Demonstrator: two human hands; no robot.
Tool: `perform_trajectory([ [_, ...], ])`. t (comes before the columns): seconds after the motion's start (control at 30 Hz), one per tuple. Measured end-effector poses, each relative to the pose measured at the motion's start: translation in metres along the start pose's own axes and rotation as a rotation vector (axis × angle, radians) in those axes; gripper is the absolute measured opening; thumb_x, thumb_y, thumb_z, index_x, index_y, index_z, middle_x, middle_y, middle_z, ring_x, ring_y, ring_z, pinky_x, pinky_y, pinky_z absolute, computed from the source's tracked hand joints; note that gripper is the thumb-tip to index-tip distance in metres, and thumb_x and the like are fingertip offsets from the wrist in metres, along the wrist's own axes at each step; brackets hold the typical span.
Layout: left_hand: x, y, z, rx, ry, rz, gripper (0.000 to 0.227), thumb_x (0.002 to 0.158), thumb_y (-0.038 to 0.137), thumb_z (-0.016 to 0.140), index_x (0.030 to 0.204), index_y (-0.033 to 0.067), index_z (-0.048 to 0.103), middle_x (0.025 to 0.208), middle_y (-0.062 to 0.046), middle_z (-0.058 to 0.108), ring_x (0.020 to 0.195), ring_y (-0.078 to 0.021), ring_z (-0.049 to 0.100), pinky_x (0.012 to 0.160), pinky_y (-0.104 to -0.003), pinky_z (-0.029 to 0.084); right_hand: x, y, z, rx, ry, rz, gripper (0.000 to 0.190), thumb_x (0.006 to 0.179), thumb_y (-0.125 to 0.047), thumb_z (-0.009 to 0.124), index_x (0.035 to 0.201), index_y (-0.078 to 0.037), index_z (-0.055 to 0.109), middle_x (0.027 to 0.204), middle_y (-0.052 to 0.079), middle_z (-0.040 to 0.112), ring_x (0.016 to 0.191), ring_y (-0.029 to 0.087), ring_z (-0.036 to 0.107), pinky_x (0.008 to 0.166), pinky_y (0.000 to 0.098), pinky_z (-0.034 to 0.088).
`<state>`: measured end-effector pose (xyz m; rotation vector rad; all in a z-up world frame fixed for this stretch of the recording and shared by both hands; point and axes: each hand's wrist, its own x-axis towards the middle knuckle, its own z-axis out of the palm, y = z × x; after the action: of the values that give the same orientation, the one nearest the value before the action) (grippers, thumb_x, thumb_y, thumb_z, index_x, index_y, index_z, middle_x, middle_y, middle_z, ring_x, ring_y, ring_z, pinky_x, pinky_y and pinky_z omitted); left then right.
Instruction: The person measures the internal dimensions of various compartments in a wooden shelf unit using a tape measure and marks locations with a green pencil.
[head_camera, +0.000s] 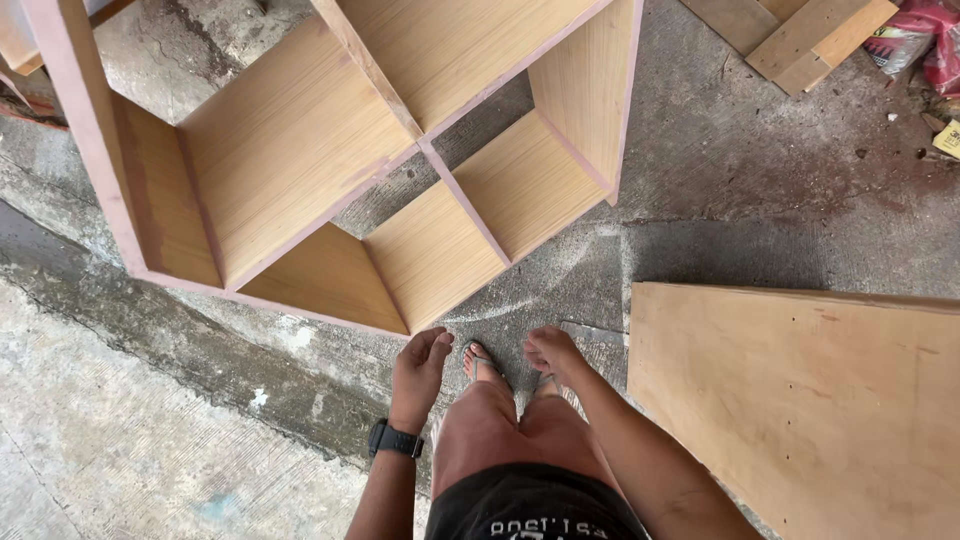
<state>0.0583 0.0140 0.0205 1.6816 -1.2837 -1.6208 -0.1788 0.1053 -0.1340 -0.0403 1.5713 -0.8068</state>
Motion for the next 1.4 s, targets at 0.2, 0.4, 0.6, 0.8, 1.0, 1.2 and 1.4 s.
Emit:
perform_trajectory([
  [0.2, 0.086, -0.06, 0.079, 0.342, 0.178, 0.202, 0.045, 0.091, 0.027, 0.088, 0.131, 0.0082, 0.077, 0.117, -0.019, 0.084, 0.112, -0.0353, 0.081, 0.091, -0.044, 0.067, 0.115, 0.008, -0.006, 0.219, 0.03, 0.12, 0.06, 0.11, -0.038, 0.068, 0.154, -0.002, 0.051, 0.139, 0.025, 0.071, 0.125, 0.035, 0.074, 0.108, 0.0519, 0.058],
  [0.4, 0.241, -0.063, 0.159, 0.291, 0.264, 0.244, 0.106, 0.088, 0.038, 0.091, 0.165, -0.01, 0.036, 0.155, -0.043, 0.052, 0.143, -0.0577, 0.053, 0.115, -0.067, 0.051, 0.24, 0.003, 0.002, -0.72, 0.264, -0.31, 0.065, 0.103, -0.021, 0.069, 0.161, -0.005, 0.044, 0.127, 0.028, 0.067, 0.124, 0.043, 0.072, 0.097, 0.0562, 0.063],
  [0.6, 0.362, -0.117, 0.183, 0.173, 0.506, 0.403, 0.028, 0.099, 0.012, 0.079, 0.125, 0.007, 0.071, 0.105, -0.019, 0.08, 0.107, -0.0477, 0.074, 0.08, -0.046, 0.064, 0.333, -0.031, 0.022, -1.127, 0.15, -0.758, 0.09, 0.087, -0.064, 0.083, 0.154, -0.01, 0.06, 0.152, 0.017, 0.064, 0.154, 0.041, 0.048, 0.129, 0.0617, 0.035],
  [0.8, 0.374, -0.121, 0.185, 0.086, 0.504, 0.421, 0.025, 0.089, 0.0, 0.076, 0.114, 0.0038, 0.077, 0.097, -0.022, 0.08, 0.106, -0.0361, 0.078, 0.074, -0.033, 0.06, 0.359, -0.045, 0.048, -1.146, 0.218, -0.662, 0.061, 0.104, -0.042, 0.062, 0.156, -0.011, 0.063, 0.141, 0.015, 0.076, 0.144, 0.036, 0.063, 0.132, 0.0548, 0.031],
  [1.0, 0.356, -0.126, 0.182, 0.112, 0.494, 0.289, 0.018, 0.088, 0.002, 0.074, 0.105, -0.0048, 0.074, 0.087, -0.033, 0.075, 0.099, -0.0482, 0.076, 0.064, -0.039, 0.059, 0.338, -0.031, 0.041, -1.103, 0.158, -0.567, 0.055, 0.086, -0.026, 0.065, 0.137, -0.008, 0.076, 0.108, 0.024, 0.082, 0.106, 0.052, 0.079, 0.092, 0.0609, 0.065],
  [1.2, 0.302, -0.091, 0.172, 0.201, 0.44, 0.207, 0.021, 0.087, 0.008, 0.073, 0.104, -0.0044, 0.068, 0.085, -0.036, 0.072, 0.095, -0.0607, 0.072, 0.061, -0.043, 0.059, 0.29, -0.011, 0.027, -1.133, 0.112, -0.485, 0.048, 0.087, -0.036, 0.073, 0.127, -0.011, 0.082, 0.098, 0.021, 0.083, 0.095, 0.052, 0.08, 0.078, 0.0603, 0.067],
  [1.4, 0.243, -0.038, 0.16, 0.27, 0.376, 0.12, 0.028, 0.087, 0.012, 0.07, 0.112, 0.0001, 0.066, 0.093, -0.034, 0.075, 0.101, -0.0598, 0.073, 0.074, -0.067, 0.058, 0.197, 0.002, 0.007, -1.143, 0.122, -0.391, 0.041, 0.09, -0.025, 0.068, 0.121, -0.002, 0.083, 0.098, 0.025, 0.083, 0.098, 0.052, 0.08, 0.084, 0.0608, 0.066],
])
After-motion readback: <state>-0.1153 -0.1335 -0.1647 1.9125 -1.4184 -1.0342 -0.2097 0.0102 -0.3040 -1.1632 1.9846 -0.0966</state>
